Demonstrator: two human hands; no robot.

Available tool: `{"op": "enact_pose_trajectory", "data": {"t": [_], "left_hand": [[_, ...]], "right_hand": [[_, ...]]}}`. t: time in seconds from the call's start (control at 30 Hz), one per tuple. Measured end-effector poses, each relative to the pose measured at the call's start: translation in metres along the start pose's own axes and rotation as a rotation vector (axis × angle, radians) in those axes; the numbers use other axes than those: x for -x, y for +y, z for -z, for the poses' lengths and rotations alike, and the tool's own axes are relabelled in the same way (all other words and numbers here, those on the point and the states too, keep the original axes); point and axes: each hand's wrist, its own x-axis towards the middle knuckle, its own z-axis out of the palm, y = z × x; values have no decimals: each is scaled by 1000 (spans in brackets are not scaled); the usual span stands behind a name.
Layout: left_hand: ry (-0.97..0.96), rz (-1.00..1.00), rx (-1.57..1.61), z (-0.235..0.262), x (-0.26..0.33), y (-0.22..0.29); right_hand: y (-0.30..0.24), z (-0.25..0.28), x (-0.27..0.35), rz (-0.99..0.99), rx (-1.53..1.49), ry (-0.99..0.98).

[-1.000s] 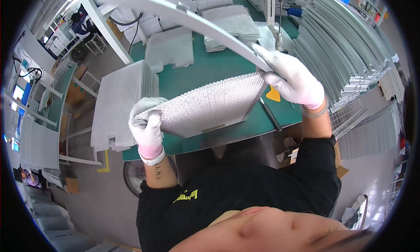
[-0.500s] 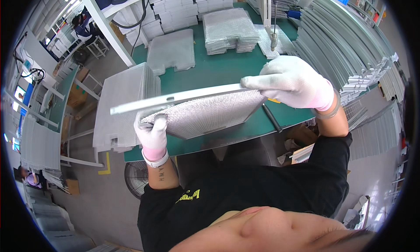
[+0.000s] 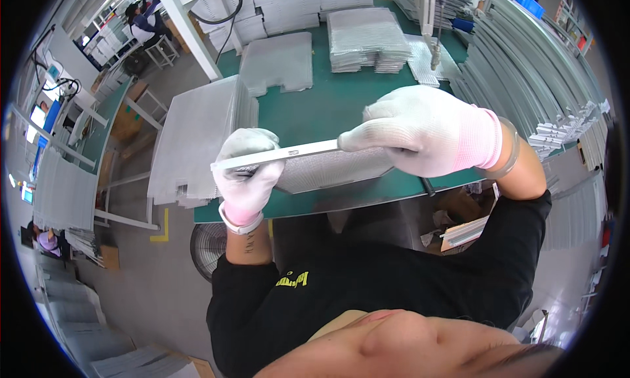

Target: The person assembles air filters by placing a mesh sheet onto a green workbench, positioning a plastic frame over it, and securing the assembly with a power drill. The process is repeated for multiple units, with the person handling mesh sheets, frames, and a drill throughout the sequence.

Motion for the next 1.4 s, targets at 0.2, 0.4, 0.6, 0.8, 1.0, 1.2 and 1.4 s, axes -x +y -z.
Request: {"op": "enact_pose_trajectory", "data": {"t": [0.2,0.4,0.6,0.8,1.0,1.2,1.4], "left_hand": [[357,-259,-5,-18,10,-16],[444,-253,-281,-14,11,-24],[522,-287,-450,-21,16,-42],[546,-240,-647,-19,19,-40],[552,-268,-651,-12,17,-44],[581,-208,-262,-21,2,-33],[406,-139,-164,1,1,-31]], "right_hand": [[3,-19,-19,-13,-66,97],[3,-10,-29,9,57,-1],[13,-16,-32,-17,-55,49],[16,-15,-34,-36,-103,20],[20,-17,-36,-37,-67,41],[21,-13,-38,-28,-25,20],[18,-7,-56,27,-27,76]]}}
